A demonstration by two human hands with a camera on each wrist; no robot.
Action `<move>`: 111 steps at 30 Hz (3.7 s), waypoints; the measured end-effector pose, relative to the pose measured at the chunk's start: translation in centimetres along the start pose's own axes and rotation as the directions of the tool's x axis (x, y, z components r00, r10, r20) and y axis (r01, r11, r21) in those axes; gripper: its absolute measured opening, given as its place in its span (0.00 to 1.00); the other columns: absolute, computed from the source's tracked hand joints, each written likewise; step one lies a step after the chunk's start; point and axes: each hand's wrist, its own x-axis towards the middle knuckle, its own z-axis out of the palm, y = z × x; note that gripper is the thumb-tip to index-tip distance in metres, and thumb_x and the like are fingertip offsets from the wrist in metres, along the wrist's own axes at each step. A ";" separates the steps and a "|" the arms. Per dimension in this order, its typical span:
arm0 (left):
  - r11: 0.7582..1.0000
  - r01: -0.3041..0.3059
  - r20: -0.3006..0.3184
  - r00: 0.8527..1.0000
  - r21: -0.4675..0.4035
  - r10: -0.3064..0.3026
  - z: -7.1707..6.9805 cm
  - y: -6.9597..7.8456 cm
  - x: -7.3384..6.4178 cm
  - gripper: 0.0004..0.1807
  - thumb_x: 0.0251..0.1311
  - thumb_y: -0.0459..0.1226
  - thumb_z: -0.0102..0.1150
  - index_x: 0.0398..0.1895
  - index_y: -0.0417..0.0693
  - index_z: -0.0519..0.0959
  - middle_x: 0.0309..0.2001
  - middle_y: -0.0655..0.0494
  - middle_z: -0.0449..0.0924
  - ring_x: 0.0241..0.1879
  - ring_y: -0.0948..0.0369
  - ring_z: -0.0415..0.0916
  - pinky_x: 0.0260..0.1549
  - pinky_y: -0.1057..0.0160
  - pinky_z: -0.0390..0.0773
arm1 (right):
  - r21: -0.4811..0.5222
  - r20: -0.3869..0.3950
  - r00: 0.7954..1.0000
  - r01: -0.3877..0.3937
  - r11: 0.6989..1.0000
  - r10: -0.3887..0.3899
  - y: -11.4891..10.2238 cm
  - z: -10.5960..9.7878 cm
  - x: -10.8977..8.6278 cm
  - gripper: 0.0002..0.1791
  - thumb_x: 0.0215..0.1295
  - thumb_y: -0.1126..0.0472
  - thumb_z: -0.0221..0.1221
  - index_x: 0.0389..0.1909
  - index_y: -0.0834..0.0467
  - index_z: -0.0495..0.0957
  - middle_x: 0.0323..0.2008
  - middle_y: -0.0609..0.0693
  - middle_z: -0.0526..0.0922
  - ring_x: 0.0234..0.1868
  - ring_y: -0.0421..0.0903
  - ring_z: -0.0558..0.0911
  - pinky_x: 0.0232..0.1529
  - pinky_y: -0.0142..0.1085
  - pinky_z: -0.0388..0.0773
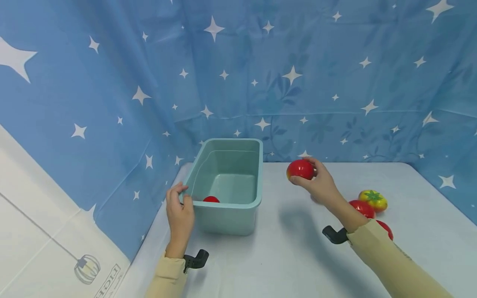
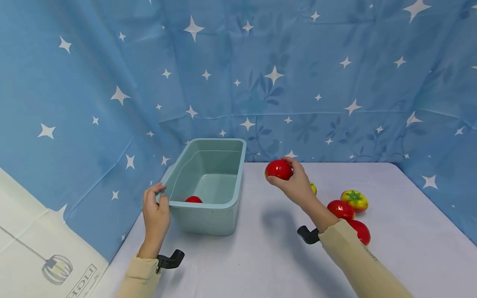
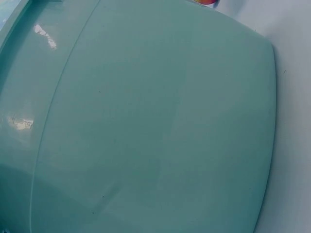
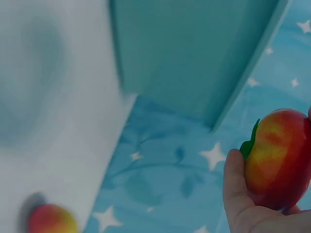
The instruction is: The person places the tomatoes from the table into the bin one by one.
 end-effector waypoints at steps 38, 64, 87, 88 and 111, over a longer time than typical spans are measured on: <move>1.000 0.005 0.009 1.000 -0.001 -0.005 -0.1 -0.3 0.3 0.16 0.66 0.30 0.40 0.51 0.36 0.75 0.63 0.49 0.69 0.43 0.54 0.72 0.33 0.57 0.65 | 0.105 0.263 0.941 0.192 0.976 -0.213 -8.4 11.7 2.5 0.42 0.54 0.53 0.70 0.69 0.52 0.62 0.60 0.51 0.72 0.58 0.53 0.73 0.45 0.46 0.81; 1.000 0.003 -0.003 1.000 0.007 -0.003 0.0 -0.2 0.2 0.16 0.66 0.31 0.40 0.51 0.37 0.75 0.63 0.48 0.69 0.49 0.50 0.72 0.34 0.56 0.65 | -0.290 0.490 0.843 0.399 0.870 -0.223 -8.9 14.4 1.5 0.36 0.60 0.47 0.65 0.68 0.54 0.68 0.61 0.54 0.75 0.60 0.53 0.74 0.56 0.51 0.73; 1.000 0.015 -0.014 1.000 -0.006 -0.015 0.1 0.0 -0.2 0.16 0.67 0.31 0.39 0.52 0.37 0.75 0.64 0.47 0.69 0.55 0.50 0.71 0.34 0.58 0.64 | -0.039 -0.020 0.967 0.252 0.967 -0.253 -0.5 0.8 1.0 0.22 0.69 0.51 0.57 0.59 0.60 0.74 0.56 0.56 0.78 0.58 0.54 0.74 0.59 0.53 0.71; 1.000 0.018 -0.013 1.000 -0.008 -0.018 0.1 0.0 -0.2 0.16 0.67 0.31 0.39 0.52 0.38 0.75 0.64 0.48 0.69 0.55 0.50 0.71 0.34 0.58 0.63 | -0.048 -0.030 0.972 0.234 0.971 -0.235 0.2 0.0 0.8 0.23 0.70 0.50 0.56 0.59 0.60 0.74 0.57 0.57 0.78 0.58 0.55 0.74 0.59 0.54 0.70; 0.999 0.028 -0.029 0.999 -0.046 -0.030 0.5 0.1 -0.4 0.16 0.67 0.30 0.38 0.51 0.35 0.74 0.63 0.47 0.69 0.55 0.49 0.71 0.32 0.61 0.59 | -0.475 -0.084 0.992 -0.119 0.872 0.090 14.5 -13.6 -8.8 0.39 0.62 0.47 0.63 0.62 0.72 0.64 0.57 0.77 0.66 0.52 0.76 0.68 0.36 0.57 0.80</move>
